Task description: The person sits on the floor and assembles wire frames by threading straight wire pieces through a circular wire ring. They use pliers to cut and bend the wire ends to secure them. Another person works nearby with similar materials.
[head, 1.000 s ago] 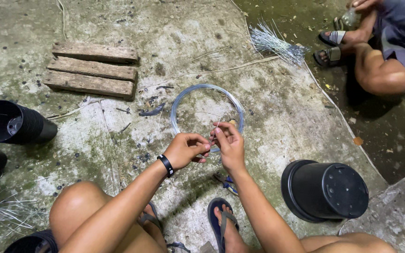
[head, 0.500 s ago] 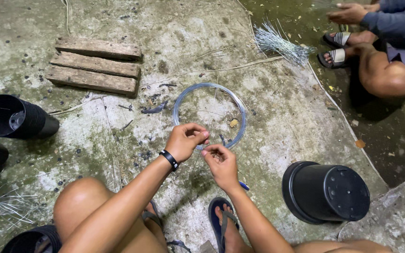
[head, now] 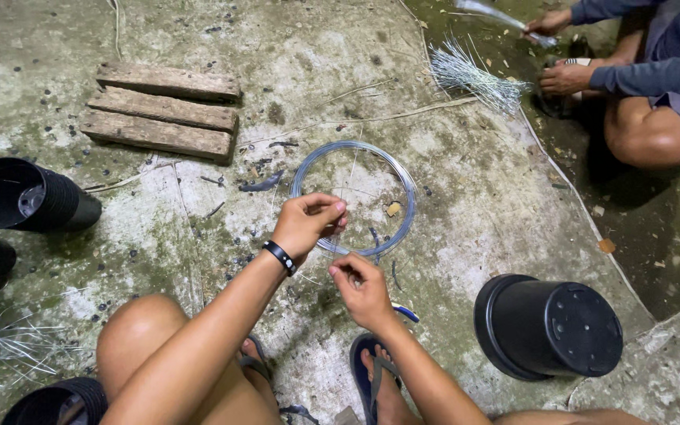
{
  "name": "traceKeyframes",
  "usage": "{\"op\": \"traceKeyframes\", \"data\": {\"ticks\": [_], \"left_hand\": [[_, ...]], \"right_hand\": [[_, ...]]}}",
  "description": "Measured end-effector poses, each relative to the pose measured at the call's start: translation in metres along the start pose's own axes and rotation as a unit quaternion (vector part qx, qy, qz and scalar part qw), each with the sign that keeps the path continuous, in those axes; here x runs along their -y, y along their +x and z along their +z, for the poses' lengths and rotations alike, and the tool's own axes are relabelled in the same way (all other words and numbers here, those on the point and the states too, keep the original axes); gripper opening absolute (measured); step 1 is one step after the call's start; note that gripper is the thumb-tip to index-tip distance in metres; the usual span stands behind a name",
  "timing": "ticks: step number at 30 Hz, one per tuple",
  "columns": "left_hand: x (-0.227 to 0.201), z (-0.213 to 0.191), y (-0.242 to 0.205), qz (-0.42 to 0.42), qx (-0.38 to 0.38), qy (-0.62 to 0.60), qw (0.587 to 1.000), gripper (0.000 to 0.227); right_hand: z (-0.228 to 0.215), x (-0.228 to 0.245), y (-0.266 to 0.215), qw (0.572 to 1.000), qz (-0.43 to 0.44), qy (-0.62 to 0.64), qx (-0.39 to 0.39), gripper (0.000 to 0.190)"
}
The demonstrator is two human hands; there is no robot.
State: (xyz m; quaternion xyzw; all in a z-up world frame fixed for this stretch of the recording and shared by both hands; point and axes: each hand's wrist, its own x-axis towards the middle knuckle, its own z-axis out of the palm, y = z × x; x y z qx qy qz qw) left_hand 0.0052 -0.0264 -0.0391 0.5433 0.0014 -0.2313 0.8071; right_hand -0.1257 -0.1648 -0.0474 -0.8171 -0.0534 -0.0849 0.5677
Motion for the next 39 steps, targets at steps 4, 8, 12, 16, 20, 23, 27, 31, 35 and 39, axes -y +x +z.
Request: {"op": "traceKeyframes", "data": {"ticks": [4,8,12,16,20,23,27,31,35,39], "left_hand": [[-0.009,-0.004,0.001,-0.013,0.017,-0.024,0.999,0.02],[-0.014,-0.002,0.003,-0.022,0.015,-0.059,0.998,0.019],[-0.019,0.0,0.005,-0.034,-0.002,-0.08,0.996,0.018],[-0.023,-0.002,0.007,-0.051,-0.01,-0.081,0.995,0.017],[-0.021,-0.005,0.01,-0.062,-0.015,-0.086,0.994,0.017],[-0.019,-0.007,0.013,-0.072,-0.019,-0.085,0.994,0.016],[-0.02,-0.007,0.016,-0.073,-0.027,-0.09,0.993,0.016],[-0.023,-0.007,0.015,-0.07,-0.041,-0.092,0.992,0.015],[-0.024,-0.006,0.014,-0.069,-0.047,-0.093,0.992,0.015],[-0.016,-0.004,0.013,-0.049,-0.043,-0.125,0.99,0.015]], "right_hand": [[0.001,0.015,-0.001,1.0,-0.011,-0.008,0.016,0.011],[0.003,0.022,-0.005,0.997,0.042,-0.046,0.047,0.01],[0.01,0.022,-0.013,0.992,-0.061,-0.081,0.068,0.009],[0.017,0.016,-0.021,0.989,-0.082,-0.098,0.069,0.008],[0.022,0.004,-0.028,0.985,-0.089,-0.129,0.077,0.007],[0.027,-0.008,-0.037,0.981,-0.103,-0.141,0.088,0.007],[0.038,-0.028,-0.055,0.981,-0.108,-0.124,0.101,0.007],[0.046,-0.056,-0.07,0.977,-0.123,-0.129,0.121,0.005],[0.05,-0.074,-0.075,0.978,-0.091,-0.119,0.146,0.006],[0.034,-0.071,-0.058,0.981,-0.047,-0.107,0.158,0.011]]}}
